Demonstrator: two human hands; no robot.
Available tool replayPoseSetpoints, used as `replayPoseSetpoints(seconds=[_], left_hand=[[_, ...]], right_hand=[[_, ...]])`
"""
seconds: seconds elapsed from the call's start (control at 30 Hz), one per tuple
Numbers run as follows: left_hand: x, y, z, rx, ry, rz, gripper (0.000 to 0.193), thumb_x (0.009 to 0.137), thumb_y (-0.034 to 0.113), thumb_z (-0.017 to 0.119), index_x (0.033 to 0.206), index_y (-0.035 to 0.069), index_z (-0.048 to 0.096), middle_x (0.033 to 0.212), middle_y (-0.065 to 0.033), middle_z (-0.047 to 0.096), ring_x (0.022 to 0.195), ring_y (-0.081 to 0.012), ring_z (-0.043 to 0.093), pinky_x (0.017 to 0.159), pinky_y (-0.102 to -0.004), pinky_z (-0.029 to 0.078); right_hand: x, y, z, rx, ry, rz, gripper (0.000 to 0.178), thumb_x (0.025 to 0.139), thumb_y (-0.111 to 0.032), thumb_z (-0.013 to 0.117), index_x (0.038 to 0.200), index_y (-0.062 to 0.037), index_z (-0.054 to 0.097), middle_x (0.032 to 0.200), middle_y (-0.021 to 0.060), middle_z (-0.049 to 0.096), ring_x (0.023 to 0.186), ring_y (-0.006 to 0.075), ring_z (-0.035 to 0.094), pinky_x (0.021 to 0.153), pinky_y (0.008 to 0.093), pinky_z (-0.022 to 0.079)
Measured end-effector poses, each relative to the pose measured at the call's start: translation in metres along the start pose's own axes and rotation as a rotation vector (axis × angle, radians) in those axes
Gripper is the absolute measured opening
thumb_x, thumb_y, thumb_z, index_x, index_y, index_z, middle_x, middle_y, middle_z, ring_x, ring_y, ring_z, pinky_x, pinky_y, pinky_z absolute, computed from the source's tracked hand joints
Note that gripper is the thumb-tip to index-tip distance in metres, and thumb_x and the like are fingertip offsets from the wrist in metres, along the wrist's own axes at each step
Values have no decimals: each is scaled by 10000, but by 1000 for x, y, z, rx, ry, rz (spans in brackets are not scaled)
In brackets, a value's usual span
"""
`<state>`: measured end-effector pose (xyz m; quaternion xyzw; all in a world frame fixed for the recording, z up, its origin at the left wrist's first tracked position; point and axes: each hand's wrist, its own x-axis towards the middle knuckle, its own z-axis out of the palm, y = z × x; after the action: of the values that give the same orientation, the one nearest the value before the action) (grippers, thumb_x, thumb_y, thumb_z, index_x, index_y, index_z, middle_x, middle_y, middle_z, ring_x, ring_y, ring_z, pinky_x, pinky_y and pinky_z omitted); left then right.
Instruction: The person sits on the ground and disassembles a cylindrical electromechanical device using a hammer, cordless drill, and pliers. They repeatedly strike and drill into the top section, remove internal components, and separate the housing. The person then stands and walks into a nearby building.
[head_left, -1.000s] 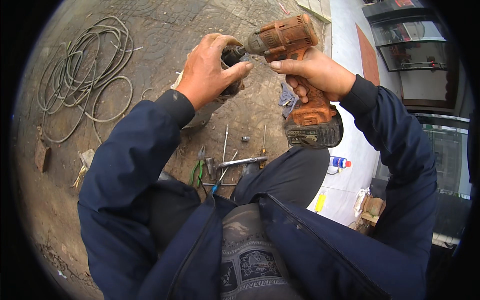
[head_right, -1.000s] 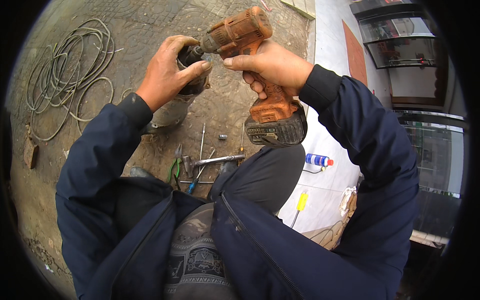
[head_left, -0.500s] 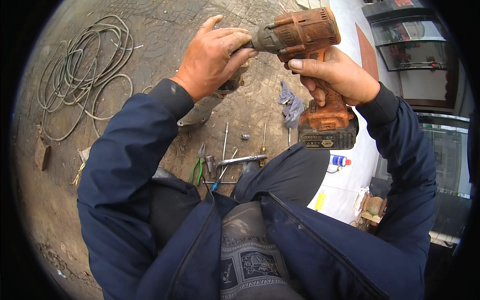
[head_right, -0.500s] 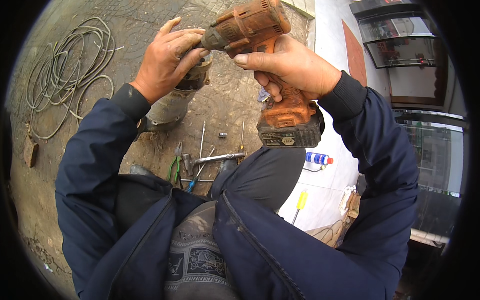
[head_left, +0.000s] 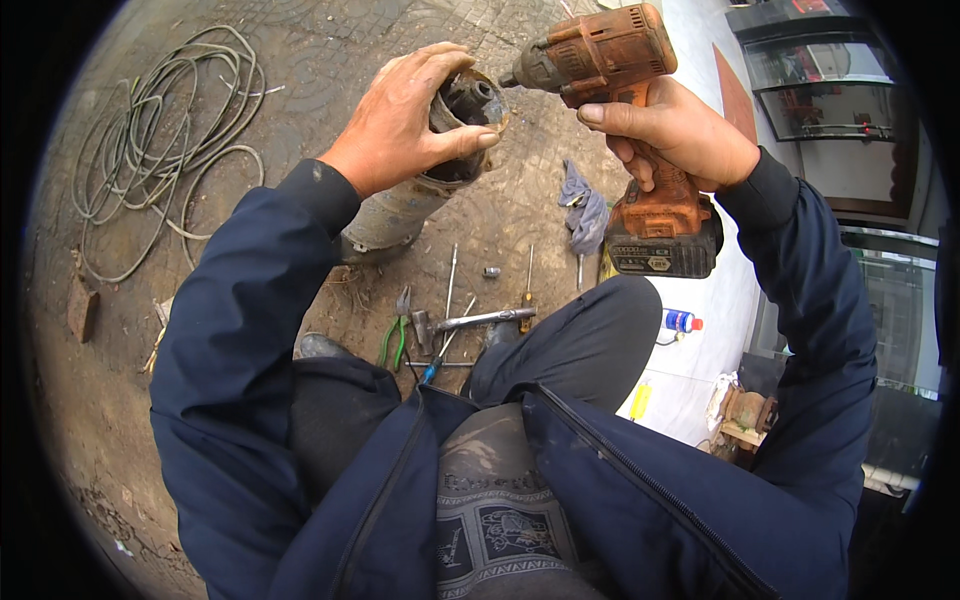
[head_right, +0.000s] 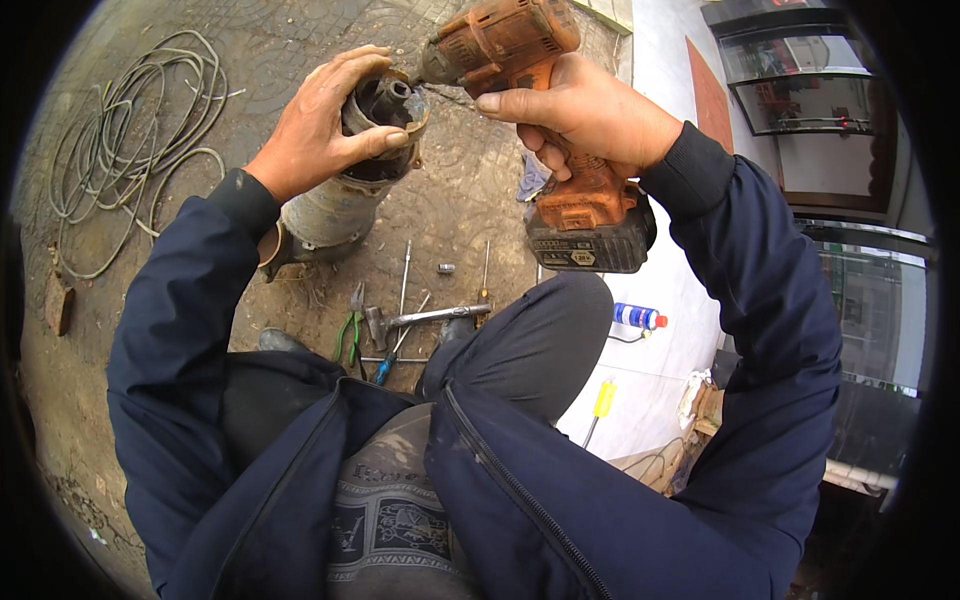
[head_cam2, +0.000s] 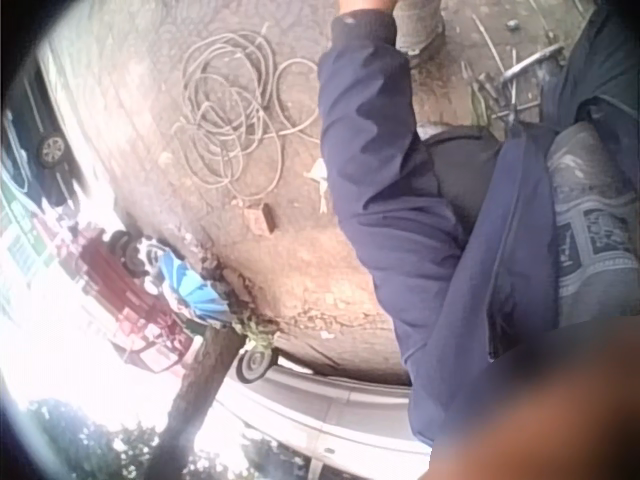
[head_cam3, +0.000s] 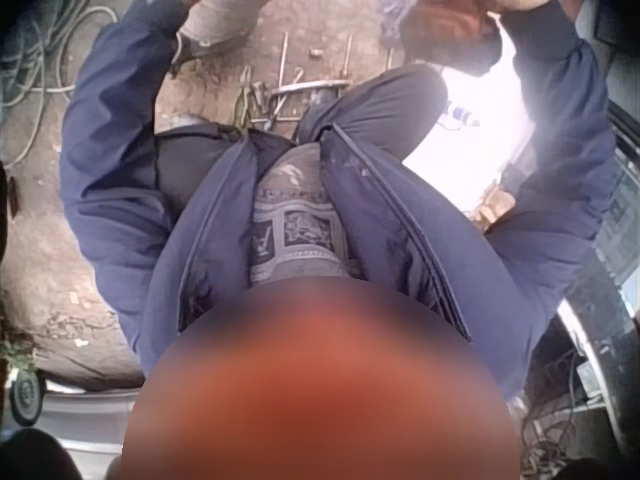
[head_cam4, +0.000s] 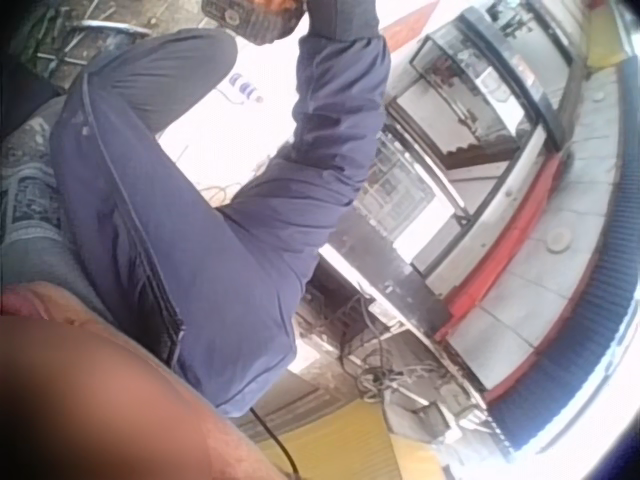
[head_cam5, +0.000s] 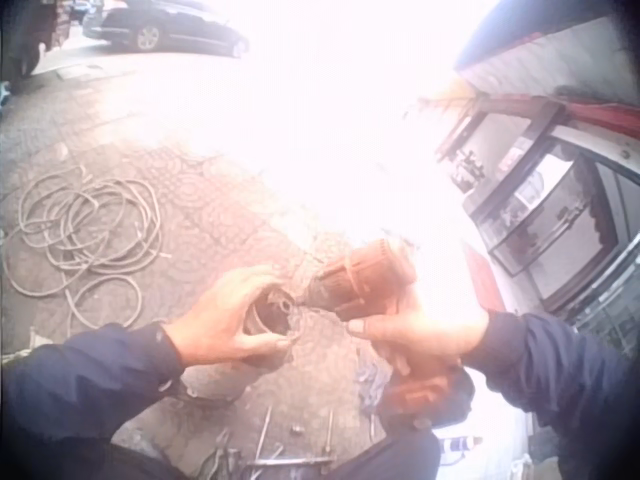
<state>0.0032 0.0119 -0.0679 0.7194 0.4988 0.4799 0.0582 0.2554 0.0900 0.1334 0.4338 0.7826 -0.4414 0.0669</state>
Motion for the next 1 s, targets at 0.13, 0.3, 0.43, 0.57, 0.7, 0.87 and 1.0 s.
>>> replayPoseSetpoints(seconds=[0.13, 0.3, 0.43, 0.57, 0.7, 0.87, 1.0], left_hand=[[-7, -5, 4, -78, -45, 11, 728, 867, 480, 873, 1405, 58, 622, 1452, -166, 623, 1340, -380, 604, 1149, -480, 479], [-9, -3, 5, -98, -60, -16, 661, 891, 464, 866, 1379, 81, 637, 1451, -142, 618, 1310, -383, 624, 1109, -473, 526], [-9, -1, 4, -129, -73, -25, 654, 887, 457, 872, 1378, 91, 643, 1452, -132, 619, 1305, -384, 629, 1097, -473, 535], [-9, -1, 4, -149, -53, -18, 642, 878, 439, 880, 1361, 79, 658, 1442, -134, 627, 1279, -383, 649, 1078, -464, 549], [-8, 1, 5, -204, -81, -21, 640, 862, 421, 893, 1346, 66, 670, 1427, -138, 636, 1256, -382, 665, 1058, -457, 561], [-8, 11, 12, -131, -2, -25, 620, 845, 388, 911, 1318, 62, 678, 1425, -159, 635, 1254, -393, 664, 1046, -460, 566], [-9, 14, 11, -123, -41, -51, 648, 860, 340, 909, 1356, 15, 648, 1490, -188, 599, 1336, -397, 625, 1106, -459, 535]], right_hand=[[10, 3, 4, -11, 6, 54, 387, 1043, -354, 748, 872, -16, 666, 615, 23, 599, 468, 109, 594, 460, 281, 521], [15, 1, 5, -49, -36, 59, 395, 1047, -358, 741, 875, -11, 665, 626, 22, 604, 473, 113, 599, 470, 291, 535], [15, -2, 4, -94, -33, 68, 397, 1048, -360, 736, 900, 3, 676, 643, 26, 611, 484, 117, 614, 470, 294, 542], [20, -14, 3, -94, -46, 141, 400, 1043, -364, 742, 917, 12, 683, 653, 31, 614, 496, 122, 628, 461, 300, 541], [22, -34, 3, -220, -43, 292, 391, 1037, -356, 744, 938, 17, 682, 666, 30, 610, 502, 125, 627, 450, 306, 538], [14, -38, 17, 135, -90, 375, 352, 1049, -337, 703, 1063, 15, 691, 693, 9, 593, 483, 104, 572, 445, 299, 545], [32, -35, 2, 11, -143, 446, 421, 1028, -364, 749, 1132, 41, 692, 643, 2, 572, 457, 96, 552, 445, 278, 517]])
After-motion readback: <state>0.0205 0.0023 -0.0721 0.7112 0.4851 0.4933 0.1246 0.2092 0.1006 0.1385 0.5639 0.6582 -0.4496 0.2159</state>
